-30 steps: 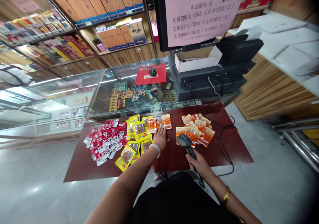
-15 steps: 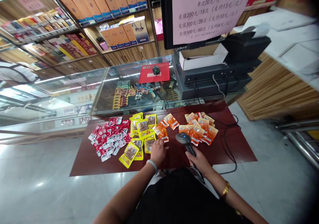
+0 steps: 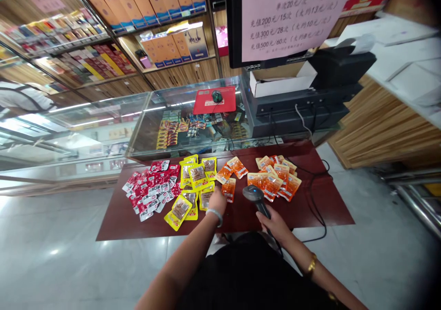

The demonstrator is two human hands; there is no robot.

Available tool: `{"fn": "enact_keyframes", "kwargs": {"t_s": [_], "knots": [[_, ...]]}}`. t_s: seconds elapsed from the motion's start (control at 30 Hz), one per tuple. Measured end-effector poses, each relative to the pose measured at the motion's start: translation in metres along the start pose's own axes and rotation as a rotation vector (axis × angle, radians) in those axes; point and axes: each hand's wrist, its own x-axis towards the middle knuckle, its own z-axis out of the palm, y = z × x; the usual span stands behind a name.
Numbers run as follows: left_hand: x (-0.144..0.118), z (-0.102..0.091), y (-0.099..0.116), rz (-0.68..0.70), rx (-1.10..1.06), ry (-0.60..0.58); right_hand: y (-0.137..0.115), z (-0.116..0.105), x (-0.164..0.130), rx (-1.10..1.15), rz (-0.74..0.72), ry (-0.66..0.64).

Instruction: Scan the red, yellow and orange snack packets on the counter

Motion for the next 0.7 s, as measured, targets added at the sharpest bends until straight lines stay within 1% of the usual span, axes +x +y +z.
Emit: {"fn": "enact_keyframes", "kwargs": {"t_s": [0.1,0.2,0.23,0.3,0.4,0.5,0.6,0.7], "knots": [[-0.006,0.003,-0.017,-0.007,-0.11,-0.065,-0.002,0.001,0.0,0.006,-0.005,-0.018],[-0.017,0.018,-0.03,0.04,-0.253,-0.161,-0.007,0.003,0.001,0.008,-0.012,-0.041],[-0.021,0.024,-0.033,0.073,-0.309,-0.189,-0.01,0.005,0.001,0.009,-0.016,-0.051],[-0.027,0.035,-0.033,0.132,-0.396,-0.204,-0.015,0.007,0.001,0.008,-0.02,-0.065],[-0.031,0.043,-0.022,0.181,-0.435,-0.157,-0.02,0.009,0.001,0.001,-0.023,-0.07],[-0.03,0.043,-0.007,0.24,-0.448,-0.134,-0.019,0.006,0.002,0.004,-0.026,-0.079],[-0.027,0.045,0.007,0.276,-0.507,-0.148,-0.016,-0.003,0.004,0.017,-0.023,-0.076],[-0.022,0.052,0.022,0.275,-0.588,-0.163,-0.013,-0.015,0.006,0.033,-0.022,-0.042]]}}
